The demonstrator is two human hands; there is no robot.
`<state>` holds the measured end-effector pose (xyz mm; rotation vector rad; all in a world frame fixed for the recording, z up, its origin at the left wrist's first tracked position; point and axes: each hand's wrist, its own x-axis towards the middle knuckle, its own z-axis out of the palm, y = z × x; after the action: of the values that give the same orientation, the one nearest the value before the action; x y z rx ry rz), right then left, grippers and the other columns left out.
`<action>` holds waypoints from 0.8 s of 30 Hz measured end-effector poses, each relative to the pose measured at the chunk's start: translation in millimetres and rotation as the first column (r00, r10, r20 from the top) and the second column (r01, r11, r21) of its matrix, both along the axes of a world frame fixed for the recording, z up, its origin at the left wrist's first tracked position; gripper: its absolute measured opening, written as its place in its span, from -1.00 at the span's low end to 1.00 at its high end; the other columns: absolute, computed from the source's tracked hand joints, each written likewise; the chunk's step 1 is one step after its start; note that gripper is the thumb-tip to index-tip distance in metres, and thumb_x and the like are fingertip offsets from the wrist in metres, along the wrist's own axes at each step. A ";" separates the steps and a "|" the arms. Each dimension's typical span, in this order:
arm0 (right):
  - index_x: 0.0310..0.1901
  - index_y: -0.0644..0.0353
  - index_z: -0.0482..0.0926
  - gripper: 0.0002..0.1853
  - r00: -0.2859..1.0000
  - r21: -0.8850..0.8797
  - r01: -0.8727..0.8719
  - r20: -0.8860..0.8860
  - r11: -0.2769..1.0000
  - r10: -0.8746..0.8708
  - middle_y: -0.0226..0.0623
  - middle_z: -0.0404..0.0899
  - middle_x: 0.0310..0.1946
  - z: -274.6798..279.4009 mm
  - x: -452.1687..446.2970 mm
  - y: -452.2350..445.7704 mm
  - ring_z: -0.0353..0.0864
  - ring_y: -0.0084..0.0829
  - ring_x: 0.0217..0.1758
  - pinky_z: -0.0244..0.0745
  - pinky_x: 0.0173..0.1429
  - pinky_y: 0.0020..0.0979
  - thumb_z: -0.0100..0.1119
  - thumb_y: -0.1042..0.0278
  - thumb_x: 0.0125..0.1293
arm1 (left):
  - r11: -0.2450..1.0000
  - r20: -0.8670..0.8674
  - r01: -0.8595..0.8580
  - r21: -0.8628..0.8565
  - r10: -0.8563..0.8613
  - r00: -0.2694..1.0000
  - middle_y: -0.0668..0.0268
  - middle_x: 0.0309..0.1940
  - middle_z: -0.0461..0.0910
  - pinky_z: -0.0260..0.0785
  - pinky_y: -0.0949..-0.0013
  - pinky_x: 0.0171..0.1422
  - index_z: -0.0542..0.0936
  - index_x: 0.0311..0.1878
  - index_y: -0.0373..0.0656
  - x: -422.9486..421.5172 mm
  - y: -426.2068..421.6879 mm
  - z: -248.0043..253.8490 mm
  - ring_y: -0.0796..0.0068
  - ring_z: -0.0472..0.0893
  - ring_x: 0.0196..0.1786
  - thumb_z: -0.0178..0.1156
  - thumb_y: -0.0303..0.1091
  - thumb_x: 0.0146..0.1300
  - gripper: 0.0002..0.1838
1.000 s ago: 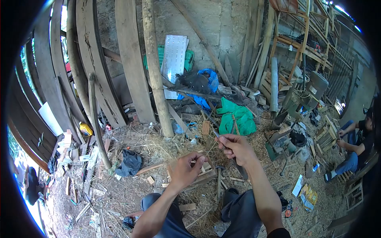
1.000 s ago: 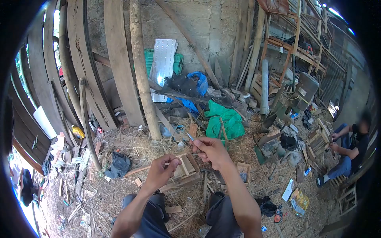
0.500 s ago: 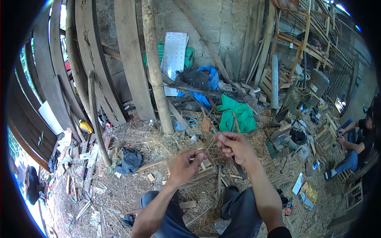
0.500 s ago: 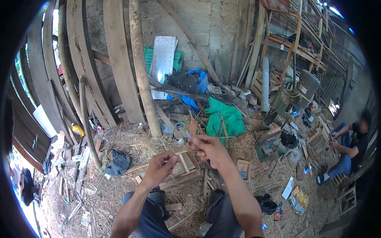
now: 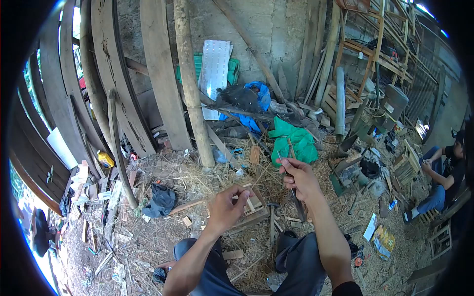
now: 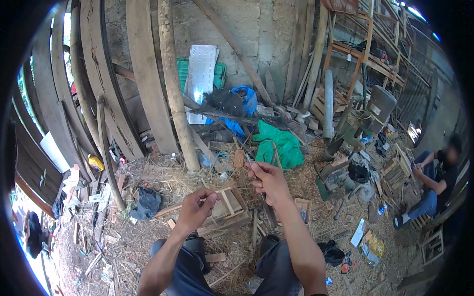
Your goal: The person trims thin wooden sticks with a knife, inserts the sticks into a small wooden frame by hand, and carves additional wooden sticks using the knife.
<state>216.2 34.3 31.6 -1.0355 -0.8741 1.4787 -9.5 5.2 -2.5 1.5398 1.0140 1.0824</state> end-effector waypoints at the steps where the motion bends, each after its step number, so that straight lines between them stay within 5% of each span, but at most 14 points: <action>1: -0.02 0.25 0.57 -0.75 1.000 0.021 -0.014 0.022 1.000 0.013 -0.46 0.49 -0.47 1.3 -2.0 -2.3 0.20 -0.74 -0.63 0.04 -0.61 -0.66 0.14 0.32 0.36 | 0.995 -0.067 -0.081 0.059 0.085 0.994 0.36 -0.64 0.50 0.23 0.46 -0.51 0.62 -0.24 -0.23 0.8 1.6 -2.8 0.67 0.40 -0.63 0.16 -0.31 0.31 -0.83; 4: 0.02 0.29 0.53 -0.73 0.979 0.011 -0.120 0.170 0.993 0.116 -0.42 0.49 -0.45 10.6 -19.4 -14.3 0.20 -0.74 -0.63 0.03 -0.61 -0.67 0.11 0.33 0.38 | 0.974 -0.151 -0.175 0.143 0.197 0.969 0.33 -0.70 0.49 0.23 0.42 -0.53 0.63 -0.28 -0.19 1.7 4.7 -6.5 0.62 0.40 -0.67 0.20 -0.31 0.26 -0.86; 9: 0.00 0.27 0.56 -0.74 0.989 0.028 -0.079 0.131 0.996 0.075 -0.40 0.51 -0.47 -0.4 -24.8 -9.2 0.22 -0.74 -0.62 0.03 -0.61 -0.68 0.16 0.33 0.35 | 0.952 -0.195 -0.210 0.223 0.254 0.947 0.31 -0.75 0.46 0.19 0.38 -0.58 0.64 -0.31 -0.14 5.8 2.1 -8.5 0.57 0.40 -0.71 0.24 -0.32 0.22 -0.89; 12: -0.06 0.28 0.58 -0.76 0.960 -0.028 -0.247 0.132 0.969 0.248 -0.38 0.55 -0.45 -0.3 -21.5 -8.8 0.27 -0.73 -0.63 0.04 -0.63 -0.65 0.19 0.34 0.33 | 0.943 -0.198 -0.216 0.255 0.269 0.943 0.31 -0.76 0.46 0.17 0.37 -0.60 0.64 -0.32 -0.14 6.3 3.9 -7.8 0.56 0.40 -0.73 0.26 -0.32 0.20 -0.89; 17: -0.08 0.31 0.58 -0.75 0.996 -0.008 -0.074 0.047 0.997 0.074 -0.40 0.52 -0.44 1.2 -20.2 -8.5 0.24 -0.72 -0.62 0.04 -0.62 -0.65 0.18 0.32 0.33 | 0.941 -0.288 -0.190 0.280 0.271 0.918 0.27 -0.74 0.50 0.21 0.36 -0.60 0.63 -0.33 -0.14 5.8 0.6 -0.9 0.52 0.45 -0.72 0.26 -0.32 0.20 -0.89; 19: -0.06 0.28 0.58 -0.76 0.956 -0.081 -0.288 0.041 0.954 0.292 -0.45 0.49 -0.47 2.8 -23.5 -12.1 0.21 -0.74 -0.62 0.02 -0.59 -0.66 0.17 0.30 0.35 | 0.934 -0.233 -0.193 0.300 0.268 0.935 0.26 -0.72 0.51 0.23 0.36 -0.59 0.63 -0.33 -0.14 8.0 1.9 -3.7 0.48 0.48 -0.71 0.26 -0.31 0.20 -0.89; 24: -0.09 0.29 0.59 -0.78 0.989 -0.050 -0.141 0.046 0.989 0.143 -0.44 0.50 -0.47 -2.8 -30.6 -8.2 0.22 -0.73 -0.62 0.02 -0.60 -0.65 0.16 0.32 0.35 | 0.945 -0.273 -0.179 0.274 0.255 0.927 0.21 -0.66 0.55 0.29 0.34 -0.54 0.63 -0.32 -0.14 9.9 4.2 -1.3 0.40 0.55 -0.64 0.26 -0.29 0.21 -0.87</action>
<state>185.7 26.2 28.8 -1.0663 -0.9691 1.6049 0.4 9.3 -3.8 1.8702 1.3290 1.1804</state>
